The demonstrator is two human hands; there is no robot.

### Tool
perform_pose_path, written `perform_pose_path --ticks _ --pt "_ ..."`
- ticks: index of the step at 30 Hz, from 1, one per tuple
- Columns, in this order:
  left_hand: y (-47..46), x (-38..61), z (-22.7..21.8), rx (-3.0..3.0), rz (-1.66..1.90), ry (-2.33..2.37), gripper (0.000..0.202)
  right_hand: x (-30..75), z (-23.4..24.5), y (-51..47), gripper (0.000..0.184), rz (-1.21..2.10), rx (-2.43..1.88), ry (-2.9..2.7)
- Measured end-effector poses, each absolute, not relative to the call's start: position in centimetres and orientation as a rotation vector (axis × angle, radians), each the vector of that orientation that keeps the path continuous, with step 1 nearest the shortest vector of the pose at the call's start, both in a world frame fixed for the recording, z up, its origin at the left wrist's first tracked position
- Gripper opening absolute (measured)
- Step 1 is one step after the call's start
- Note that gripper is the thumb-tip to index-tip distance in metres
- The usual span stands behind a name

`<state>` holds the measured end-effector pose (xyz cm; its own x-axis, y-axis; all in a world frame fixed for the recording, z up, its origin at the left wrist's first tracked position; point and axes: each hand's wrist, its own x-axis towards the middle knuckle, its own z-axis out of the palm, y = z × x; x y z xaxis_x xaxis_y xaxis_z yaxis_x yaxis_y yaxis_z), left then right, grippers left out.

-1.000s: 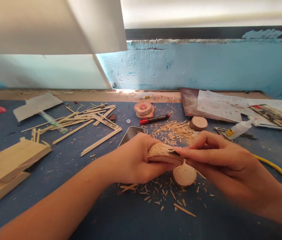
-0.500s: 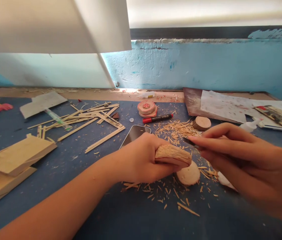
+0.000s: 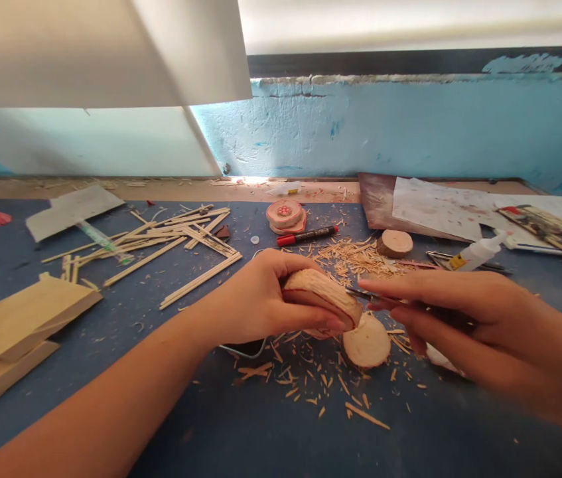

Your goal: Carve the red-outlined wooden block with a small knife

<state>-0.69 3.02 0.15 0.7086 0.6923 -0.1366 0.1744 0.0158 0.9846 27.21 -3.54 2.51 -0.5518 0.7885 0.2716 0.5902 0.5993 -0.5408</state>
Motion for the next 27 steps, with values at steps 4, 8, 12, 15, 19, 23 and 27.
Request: perform_pose_path --ticks 4,8,12,15,19,23,27 --pt "3.4 -0.7 0.0 1.417 0.421 0.709 0.024 27.5 2.6 -3.7 0.039 0.492 -1.116 -2.357" --pt "3.7 -0.7 -0.2 1.460 0.401 0.749 0.033 27.7 2.5 -3.8 0.047 0.545 -1.098 -2.427" --pt "3.8 -0.7 -0.5 1.439 0.414 0.731 0.034 27.6 2.4 -3.7 0.046 0.448 -1.086 -2.420" --pt "3.7 -0.8 -0.8 1.413 0.432 0.721 0.035 27.5 2.2 -3.7 0.042 0.406 -1.087 -2.413" --pt "3.6 -0.8 -1.0 1.398 0.422 0.694 0.030 27.7 2.1 -3.6 0.040 0.398 -1.096 -2.409" --pt "3.5 -0.9 -0.7 1.333 0.384 0.577 0.027 28.0 2.2 -3.6 0.044 0.404 -1.099 -2.431" --pt "3.2 -0.8 -0.3 1.345 0.366 0.547 0.024 28.3 2.1 -3.6 0.043 0.406 -1.083 -2.410"
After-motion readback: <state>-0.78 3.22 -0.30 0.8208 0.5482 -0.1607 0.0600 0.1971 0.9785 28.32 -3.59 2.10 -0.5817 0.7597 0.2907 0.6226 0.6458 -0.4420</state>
